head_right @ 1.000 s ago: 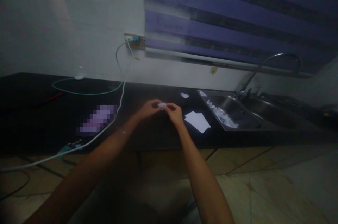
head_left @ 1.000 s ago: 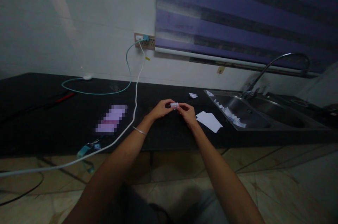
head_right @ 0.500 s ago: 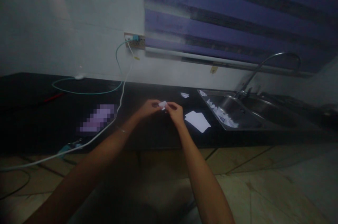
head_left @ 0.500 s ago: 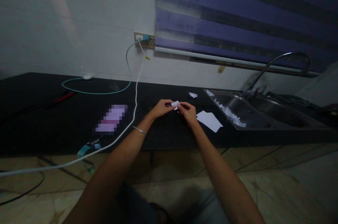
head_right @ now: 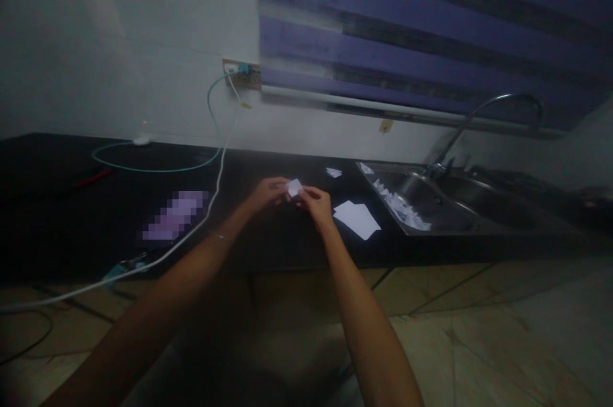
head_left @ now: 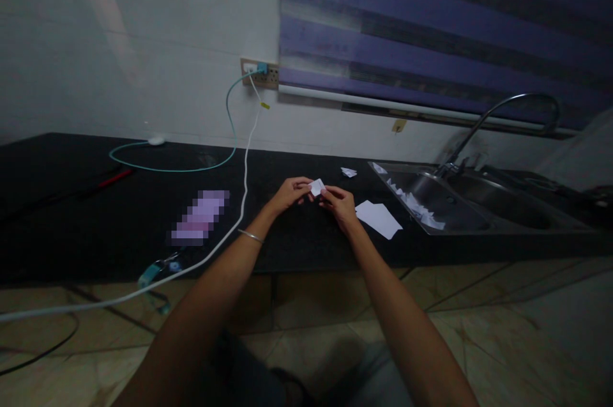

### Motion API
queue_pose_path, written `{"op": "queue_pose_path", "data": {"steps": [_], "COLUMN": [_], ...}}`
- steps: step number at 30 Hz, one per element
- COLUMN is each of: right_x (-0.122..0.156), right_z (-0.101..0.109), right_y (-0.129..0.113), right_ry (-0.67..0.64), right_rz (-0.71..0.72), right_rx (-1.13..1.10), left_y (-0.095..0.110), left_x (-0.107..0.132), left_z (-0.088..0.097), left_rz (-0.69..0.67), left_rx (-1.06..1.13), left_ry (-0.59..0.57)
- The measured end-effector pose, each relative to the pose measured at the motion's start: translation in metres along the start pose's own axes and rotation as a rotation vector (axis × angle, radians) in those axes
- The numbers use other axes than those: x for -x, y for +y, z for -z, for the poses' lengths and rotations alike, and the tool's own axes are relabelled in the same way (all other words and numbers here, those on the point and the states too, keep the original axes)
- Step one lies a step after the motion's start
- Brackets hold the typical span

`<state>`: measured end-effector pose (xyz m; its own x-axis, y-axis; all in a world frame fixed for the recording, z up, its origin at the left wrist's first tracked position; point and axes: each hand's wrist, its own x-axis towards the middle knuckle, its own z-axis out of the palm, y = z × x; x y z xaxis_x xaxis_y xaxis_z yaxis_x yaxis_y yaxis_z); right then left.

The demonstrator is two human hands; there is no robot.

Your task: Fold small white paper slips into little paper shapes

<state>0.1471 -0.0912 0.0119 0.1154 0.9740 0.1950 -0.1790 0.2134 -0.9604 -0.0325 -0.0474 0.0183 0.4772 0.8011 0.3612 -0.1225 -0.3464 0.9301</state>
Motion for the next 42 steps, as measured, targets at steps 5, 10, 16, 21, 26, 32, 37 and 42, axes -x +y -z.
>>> {"op": "queue_pose_path", "data": {"steps": [5, 10, 16, 21, 26, 32, 37, 42], "right_x": [0.002, 0.003, 0.001, -0.001, 0.000, 0.001, 0.001, -0.003], "right_z": [-0.002, -0.004, -0.003, -0.001, 0.000, -0.002, -0.001, 0.001], "right_y": [-0.004, -0.007, -0.004, 0.000, -0.001, -0.003, -0.001, 0.005], "right_ry": [-0.018, -0.039, -0.002, 0.029, 0.018, -0.029, -0.015, 0.003], "right_rz": [-0.033, -0.057, -0.005, 0.021, 0.024, -0.013, 0.015, 0.143], "right_rx": [-0.049, -0.090, -0.041, 0.026, 0.013, -0.044, -0.013, 0.074], "left_y": [0.003, 0.005, 0.008, 0.006, -0.001, 0.001, 0.006, 0.010], "left_x": [0.001, 0.001, 0.003, 0.003, 0.002, 0.002, 0.002, 0.003], "left_z": [-0.001, -0.001, -0.003, -0.001, 0.003, 0.003, -0.001, -0.002], "left_rz": [-0.012, 0.000, 0.032, 0.036, 0.010, -0.004, 0.009, 0.023], "left_rx": [-0.012, 0.033, 0.043, 0.024, 0.054, 0.085, 0.033, 0.013], "left_ry": [0.063, 0.093, 0.051, 0.038, 0.023, 0.047, 0.107, 0.116]}}
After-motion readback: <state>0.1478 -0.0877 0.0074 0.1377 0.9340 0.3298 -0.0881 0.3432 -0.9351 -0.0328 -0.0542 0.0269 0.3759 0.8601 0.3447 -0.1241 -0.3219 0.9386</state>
